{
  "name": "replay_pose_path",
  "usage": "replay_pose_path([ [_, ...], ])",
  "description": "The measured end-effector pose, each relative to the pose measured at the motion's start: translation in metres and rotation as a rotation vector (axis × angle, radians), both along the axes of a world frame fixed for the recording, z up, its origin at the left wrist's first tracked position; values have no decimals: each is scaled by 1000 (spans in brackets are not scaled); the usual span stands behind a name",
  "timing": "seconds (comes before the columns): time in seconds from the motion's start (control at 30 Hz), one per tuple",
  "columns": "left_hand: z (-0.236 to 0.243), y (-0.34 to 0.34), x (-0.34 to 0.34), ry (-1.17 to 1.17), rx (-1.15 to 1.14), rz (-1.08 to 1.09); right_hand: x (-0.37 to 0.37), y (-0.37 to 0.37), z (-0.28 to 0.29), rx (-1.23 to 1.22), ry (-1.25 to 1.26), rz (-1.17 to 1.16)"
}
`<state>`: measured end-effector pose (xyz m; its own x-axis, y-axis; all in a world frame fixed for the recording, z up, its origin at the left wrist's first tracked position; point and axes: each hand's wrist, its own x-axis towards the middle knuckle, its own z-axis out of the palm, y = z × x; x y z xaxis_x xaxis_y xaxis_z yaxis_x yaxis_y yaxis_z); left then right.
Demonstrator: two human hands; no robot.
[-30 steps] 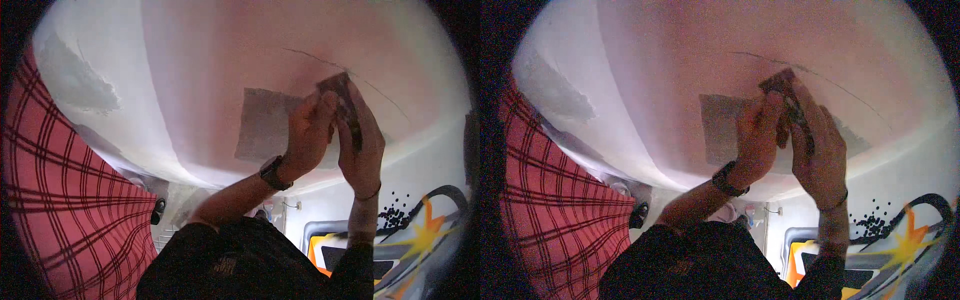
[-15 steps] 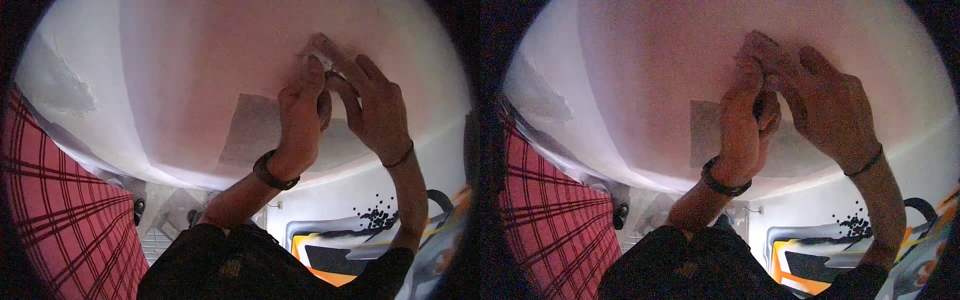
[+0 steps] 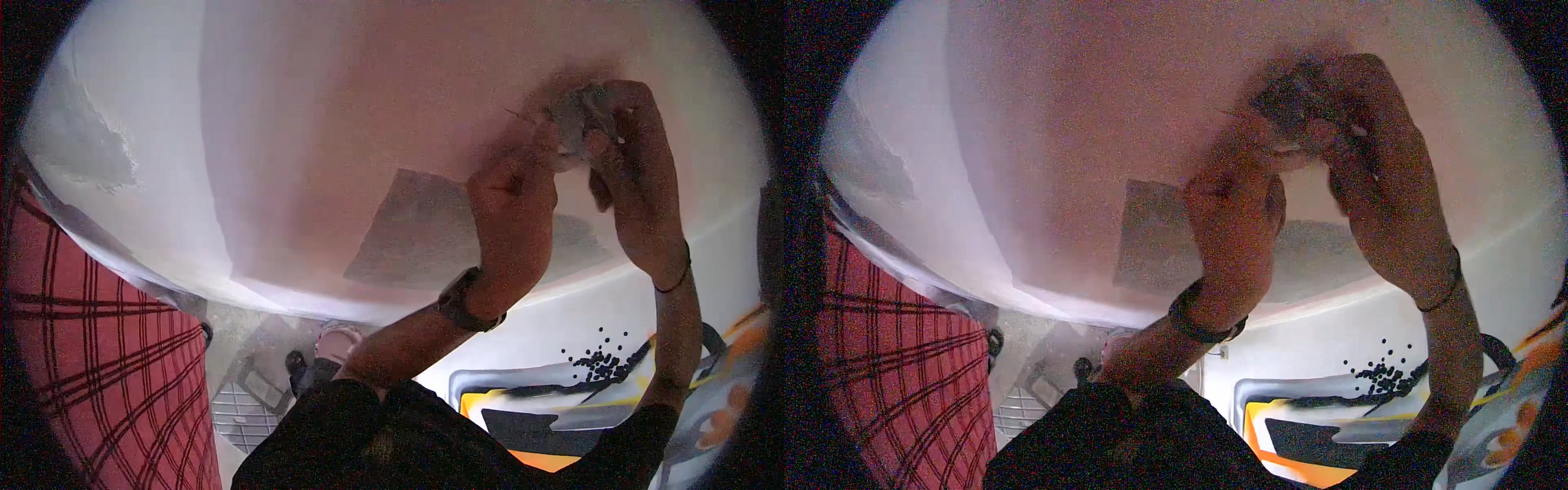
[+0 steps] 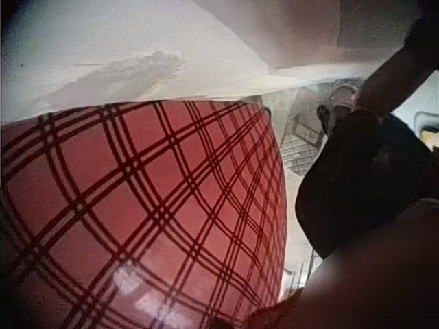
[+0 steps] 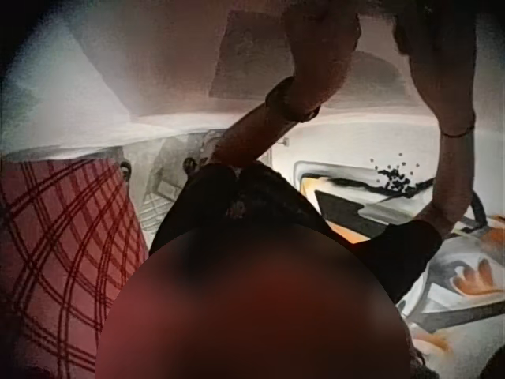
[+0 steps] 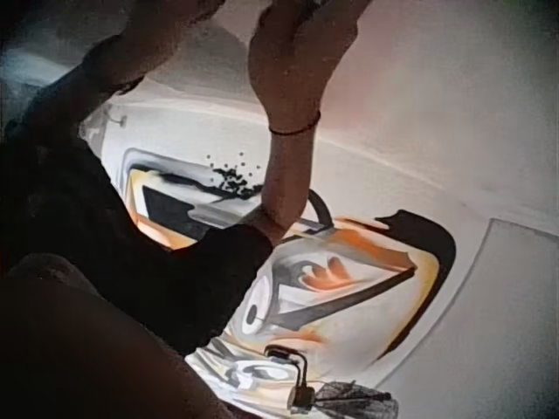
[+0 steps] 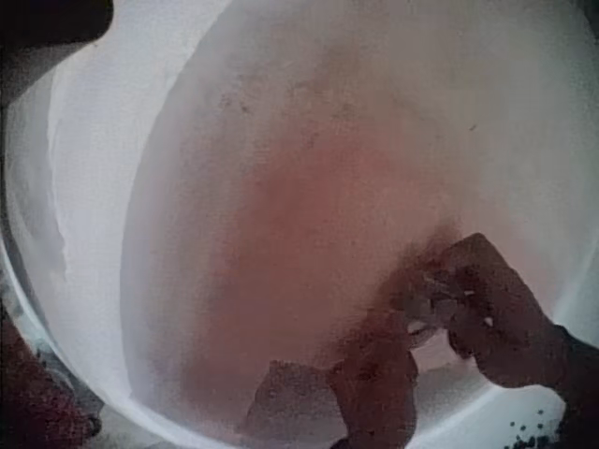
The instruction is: Patching a hole in a wall and sanding the surface.
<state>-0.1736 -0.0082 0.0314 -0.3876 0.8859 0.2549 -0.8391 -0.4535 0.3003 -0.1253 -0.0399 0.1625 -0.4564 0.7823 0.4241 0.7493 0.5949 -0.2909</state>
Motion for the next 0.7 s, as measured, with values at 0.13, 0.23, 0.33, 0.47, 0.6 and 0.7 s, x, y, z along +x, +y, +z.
replay_pose_path([
  [0.13, -2, -13, 16, 52, -57, -32, 11, 12, -4, 321, -264, -16],
  [0.23, -7, -24, 24, 25, -70, -213, 9, 13, -1, 382, -358, -27],
  [0.33, -11, -17, 19, -38, -9, -207, -3, 11, -12, 278, -266, -184],
  [0.47, -13, -11, 9, -65, 22, -336, 1, 20, -22, 345, -174, -67],
  [0.6, -19, -13, 5, 76, -5, -201, -9, 22, -32, 394, -201, -30],
  [0.7, -24, -19, -10, 630, 153, 694, -3, 19, -37, 433, -141, 32],
])
